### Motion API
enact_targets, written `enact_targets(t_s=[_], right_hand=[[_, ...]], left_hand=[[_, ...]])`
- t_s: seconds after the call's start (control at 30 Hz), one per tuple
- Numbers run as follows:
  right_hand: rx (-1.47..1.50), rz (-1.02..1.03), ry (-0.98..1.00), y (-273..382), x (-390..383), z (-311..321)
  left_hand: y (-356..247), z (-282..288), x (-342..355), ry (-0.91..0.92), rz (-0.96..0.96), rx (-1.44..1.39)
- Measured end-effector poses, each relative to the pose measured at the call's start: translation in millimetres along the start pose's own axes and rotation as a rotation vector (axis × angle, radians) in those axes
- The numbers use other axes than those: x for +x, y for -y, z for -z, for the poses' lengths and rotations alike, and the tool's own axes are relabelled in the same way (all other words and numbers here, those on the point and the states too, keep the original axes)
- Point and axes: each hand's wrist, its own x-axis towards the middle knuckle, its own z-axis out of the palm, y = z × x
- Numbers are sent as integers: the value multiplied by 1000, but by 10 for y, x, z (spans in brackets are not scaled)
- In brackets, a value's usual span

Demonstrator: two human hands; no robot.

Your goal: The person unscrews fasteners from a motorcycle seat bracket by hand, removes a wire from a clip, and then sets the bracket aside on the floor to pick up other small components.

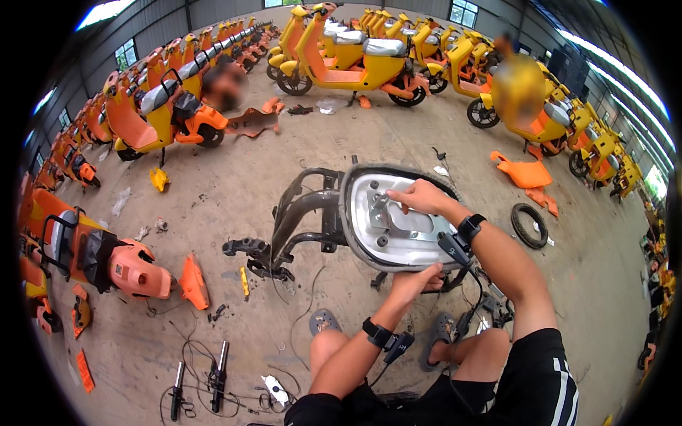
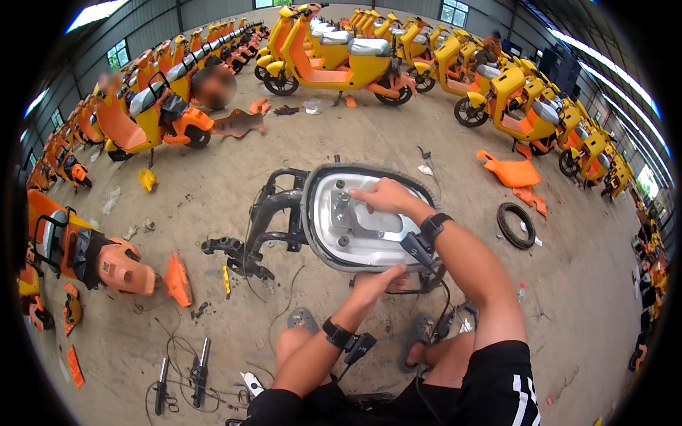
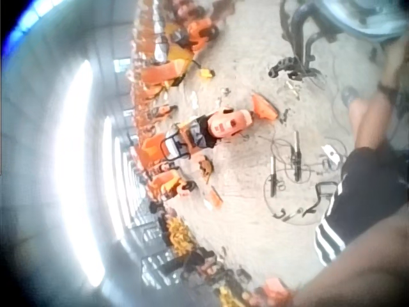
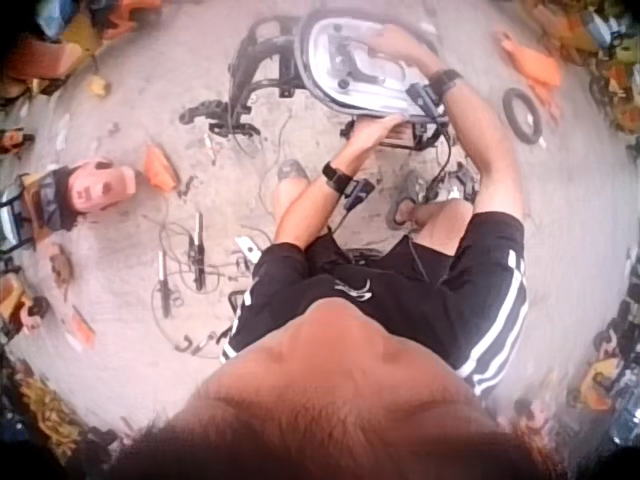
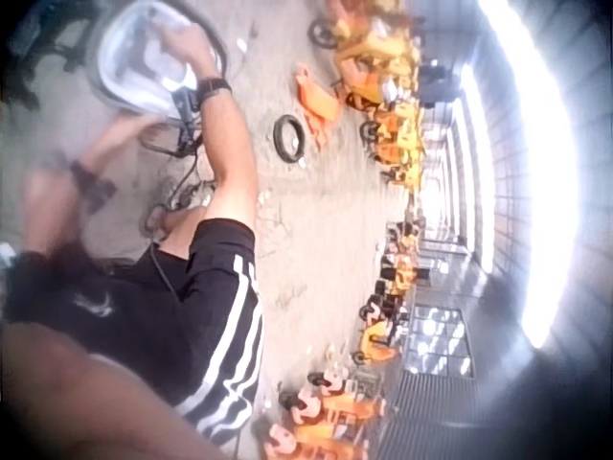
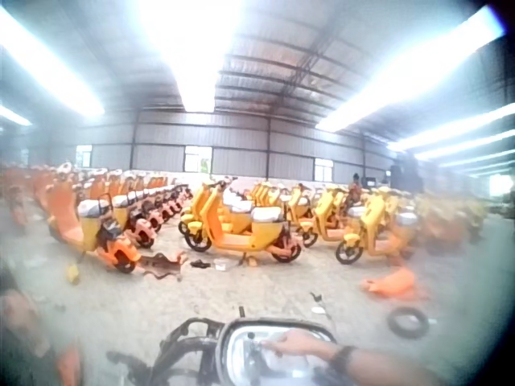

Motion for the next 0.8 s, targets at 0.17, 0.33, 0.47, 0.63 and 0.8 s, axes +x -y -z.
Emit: enact_targets(t_s=[0.17,0.33,0.47,0.63,0.8], right_hand=[[44,101,33,133,76,294],[-216,264,125,168,247,419],[-304,287,161,181,412,451],[-233,249,265,147,465,369],[-127,212,205,35,368,249]], left_hand=[[45,78,19,37,11,24],[62,97,44,64,-6,64],[20,71,33,65,-6,118],[120,106,84,84,26,131],[129,35,49,23,-7,103]])
